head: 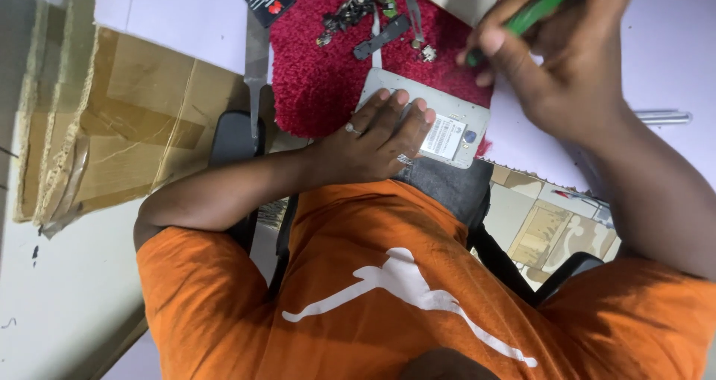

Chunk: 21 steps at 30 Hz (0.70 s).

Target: Technician disassembling a mobile phone by removing screws and internal components at a repair bench.

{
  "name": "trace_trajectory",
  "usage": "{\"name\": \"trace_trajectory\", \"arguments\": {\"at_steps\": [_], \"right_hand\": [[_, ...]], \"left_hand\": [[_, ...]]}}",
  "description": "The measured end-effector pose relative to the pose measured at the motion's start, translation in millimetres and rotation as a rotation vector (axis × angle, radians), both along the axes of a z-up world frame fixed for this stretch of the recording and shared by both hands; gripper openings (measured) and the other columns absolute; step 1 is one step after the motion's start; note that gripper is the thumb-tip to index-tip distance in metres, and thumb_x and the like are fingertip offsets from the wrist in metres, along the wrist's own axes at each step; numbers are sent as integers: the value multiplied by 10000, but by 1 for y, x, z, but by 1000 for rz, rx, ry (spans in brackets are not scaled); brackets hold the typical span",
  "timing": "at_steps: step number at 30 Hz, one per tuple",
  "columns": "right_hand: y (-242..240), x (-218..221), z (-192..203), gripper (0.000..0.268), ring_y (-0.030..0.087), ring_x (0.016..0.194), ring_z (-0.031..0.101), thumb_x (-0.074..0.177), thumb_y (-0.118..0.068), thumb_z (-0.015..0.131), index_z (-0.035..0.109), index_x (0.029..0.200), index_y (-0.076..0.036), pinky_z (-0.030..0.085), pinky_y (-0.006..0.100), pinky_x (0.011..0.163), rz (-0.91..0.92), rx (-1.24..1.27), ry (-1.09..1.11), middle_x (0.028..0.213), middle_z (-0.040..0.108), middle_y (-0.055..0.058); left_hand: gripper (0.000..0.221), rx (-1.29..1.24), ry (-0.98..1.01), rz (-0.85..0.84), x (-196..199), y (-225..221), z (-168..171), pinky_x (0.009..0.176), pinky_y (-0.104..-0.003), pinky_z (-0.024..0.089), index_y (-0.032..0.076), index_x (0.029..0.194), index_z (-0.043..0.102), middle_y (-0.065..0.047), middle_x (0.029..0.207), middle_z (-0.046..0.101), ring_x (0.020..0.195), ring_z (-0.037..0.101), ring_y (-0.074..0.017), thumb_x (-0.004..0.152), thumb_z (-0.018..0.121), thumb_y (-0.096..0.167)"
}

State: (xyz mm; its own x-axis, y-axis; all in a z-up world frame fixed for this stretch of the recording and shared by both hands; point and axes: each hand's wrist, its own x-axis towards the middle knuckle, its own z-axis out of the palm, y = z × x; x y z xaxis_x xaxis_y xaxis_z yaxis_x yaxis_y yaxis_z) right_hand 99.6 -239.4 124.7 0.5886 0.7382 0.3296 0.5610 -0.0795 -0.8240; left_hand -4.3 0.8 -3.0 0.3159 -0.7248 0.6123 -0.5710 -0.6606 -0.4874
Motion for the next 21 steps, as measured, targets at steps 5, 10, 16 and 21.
{"name": "trace_trajectory", "arguments": {"at_steps": [5,10,16,21], "right_hand": [[-12,25,-39,251,405,936,755,1341,-17,471,534,1201,181,669,452,816,-268,158,164,1114,689,371],[-24,36,-56,392,386,915,705,1353,-51,374,591,1148,204,619,435,817,-280,98,138,1046,668,314],[-24,29,-40,448,335,925,748,1311,64,371,685,1004,155,573,418,838,-268,-63,-158,966,735,233],[-25,30,-51,300,353,885,766,1266,90,343,597,1128,171,618,410,761,-265,-38,-76,993,699,285]], "left_hand": [[412,35,2,-4,-1,1,-12,1161,-513,519,40,1438,696,-239,1460,583,1286,659,-378,1208,863,338],[903,42,154,21,-10,1,-20,1236,-592,402,-25,1548,584,-285,1558,498,1433,489,-478,1288,625,839],[589,43,98,40,-8,-1,-16,1194,-561,459,-1,1500,605,-231,1483,583,1348,585,-424,1300,504,545],[606,70,79,49,-7,0,-16,1183,-552,472,-13,1510,579,-214,1466,604,1339,586,-426,1300,479,547]]}}
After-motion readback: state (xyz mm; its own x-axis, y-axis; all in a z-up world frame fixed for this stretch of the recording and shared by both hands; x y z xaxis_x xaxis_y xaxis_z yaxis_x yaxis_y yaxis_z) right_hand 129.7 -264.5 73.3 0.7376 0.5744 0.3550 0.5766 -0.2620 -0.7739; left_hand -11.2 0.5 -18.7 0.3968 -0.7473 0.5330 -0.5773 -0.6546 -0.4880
